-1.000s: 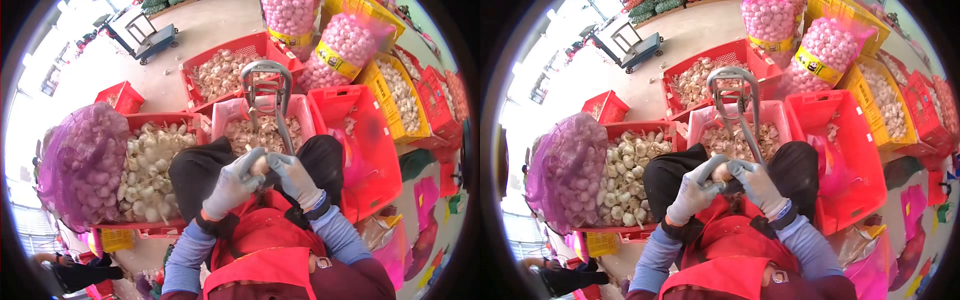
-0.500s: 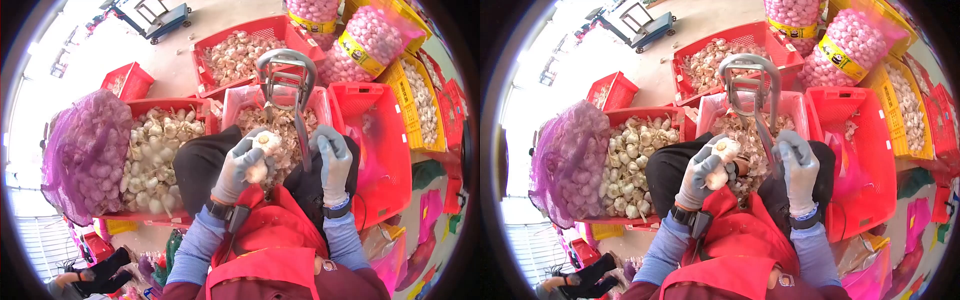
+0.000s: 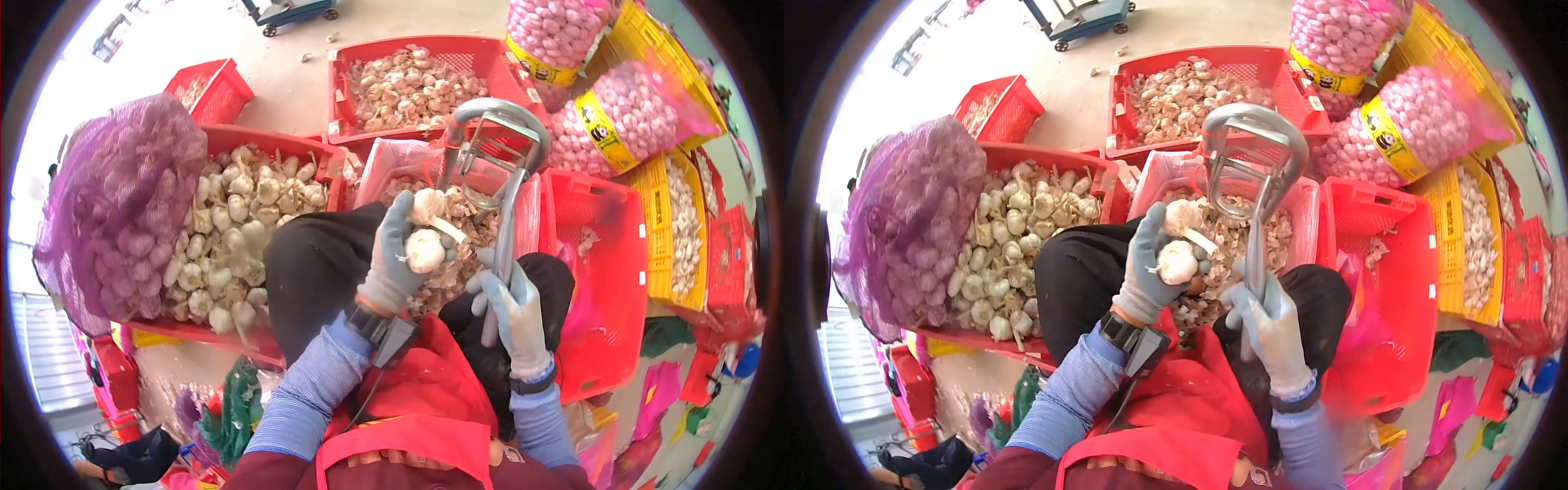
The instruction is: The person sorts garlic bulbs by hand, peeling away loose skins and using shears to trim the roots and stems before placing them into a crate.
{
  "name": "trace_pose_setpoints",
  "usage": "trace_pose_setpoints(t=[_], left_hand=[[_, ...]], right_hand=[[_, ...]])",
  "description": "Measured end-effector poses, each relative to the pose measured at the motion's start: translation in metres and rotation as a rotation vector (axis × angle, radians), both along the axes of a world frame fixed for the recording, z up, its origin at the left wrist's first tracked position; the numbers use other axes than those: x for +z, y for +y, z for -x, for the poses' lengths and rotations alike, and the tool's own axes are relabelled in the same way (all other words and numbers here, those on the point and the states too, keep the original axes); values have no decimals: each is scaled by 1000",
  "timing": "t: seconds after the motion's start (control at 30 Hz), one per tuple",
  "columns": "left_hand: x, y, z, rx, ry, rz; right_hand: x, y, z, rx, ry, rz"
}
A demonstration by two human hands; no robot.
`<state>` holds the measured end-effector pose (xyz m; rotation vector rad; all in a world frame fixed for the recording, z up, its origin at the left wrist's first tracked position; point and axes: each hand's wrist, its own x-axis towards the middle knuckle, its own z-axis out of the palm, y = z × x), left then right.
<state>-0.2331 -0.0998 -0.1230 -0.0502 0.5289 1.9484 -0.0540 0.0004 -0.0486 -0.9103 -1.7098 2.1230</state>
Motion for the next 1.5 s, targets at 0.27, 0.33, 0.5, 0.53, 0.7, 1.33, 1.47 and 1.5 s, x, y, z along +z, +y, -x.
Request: trace_pose_setpoints(t=[0.27, 0.33, 0.5, 0.53, 0.7, 1.33, 1.47, 1.5], left_hand=[[-13, 26, -13, -5, -272, -50], [-7, 25, -10, -73, -359, -33], [15, 30, -16, -1, -245, 60], [17, 31, -17, 0, -220, 52], [22, 42, -18, -52, -190, 11], [90, -41, -55, -359, 712, 373], [88, -57, -48, -433, 878, 430], [94, -59, -49, -433, 823, 380]], right_hand=[[51, -9, -7, 19, -26, 32], [50, -10, -7, 8, -38, 0], [44, -16, -6, -20, -25, -16], [42, -16, -6, -22, -25, -16], [-9, -3, -5, 14, -14, -36], [-8, -15, 1, 135, 138, -871], [-7, -21, -15, 186, 235, -529], [-7, -21, -17, 167, 233, -405]])
